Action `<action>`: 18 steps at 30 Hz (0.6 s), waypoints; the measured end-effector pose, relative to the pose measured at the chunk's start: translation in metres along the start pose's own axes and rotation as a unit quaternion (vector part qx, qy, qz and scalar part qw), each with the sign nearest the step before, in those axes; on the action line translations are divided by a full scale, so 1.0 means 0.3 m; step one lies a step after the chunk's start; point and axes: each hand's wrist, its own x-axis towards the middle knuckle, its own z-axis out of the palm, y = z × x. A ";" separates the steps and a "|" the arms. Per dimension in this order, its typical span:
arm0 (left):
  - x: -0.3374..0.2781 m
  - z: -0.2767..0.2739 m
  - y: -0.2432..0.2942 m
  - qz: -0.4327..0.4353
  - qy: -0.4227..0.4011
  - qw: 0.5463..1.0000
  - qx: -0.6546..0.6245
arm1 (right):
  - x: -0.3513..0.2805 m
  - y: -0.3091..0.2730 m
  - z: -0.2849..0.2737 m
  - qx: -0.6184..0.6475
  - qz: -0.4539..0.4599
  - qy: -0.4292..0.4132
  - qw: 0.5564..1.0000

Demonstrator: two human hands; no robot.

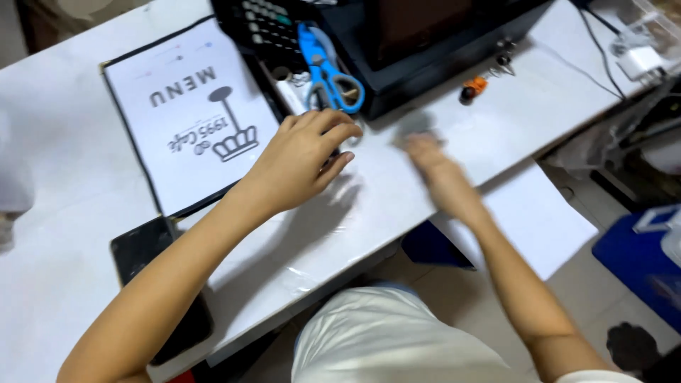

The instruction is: Organizing various items on a coffee shop service counter, including electronics, fruit, and cleaning the surface.

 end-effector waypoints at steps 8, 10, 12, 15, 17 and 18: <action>0.181 0.080 0.103 0.081 -0.073 0.993 -0.041 | -0.062 0.149 -0.224 0.176 0.046 -0.125 0.975; 0.228 0.155 0.107 0.098 -0.076 0.990 -0.064 | -0.015 0.382 -0.381 0.083 0.269 -0.010 0.960; 0.285 0.262 0.109 0.043 -0.136 0.985 -0.099 | -0.002 0.689 -0.417 -0.004 0.237 0.171 0.956; 0.440 0.511 0.069 0.065 -0.040 0.996 -0.039 | 0.071 0.396 -0.329 0.202 0.418 0.145 0.874; 0.543 0.637 0.014 0.043 -0.010 0.998 -0.045 | 0.016 0.205 -0.145 0.271 0.397 0.136 0.866; 0.577 0.714 -0.002 0.006 0.016 0.998 -0.055 | -0.026 0.109 -0.039 0.340 0.378 0.114 0.853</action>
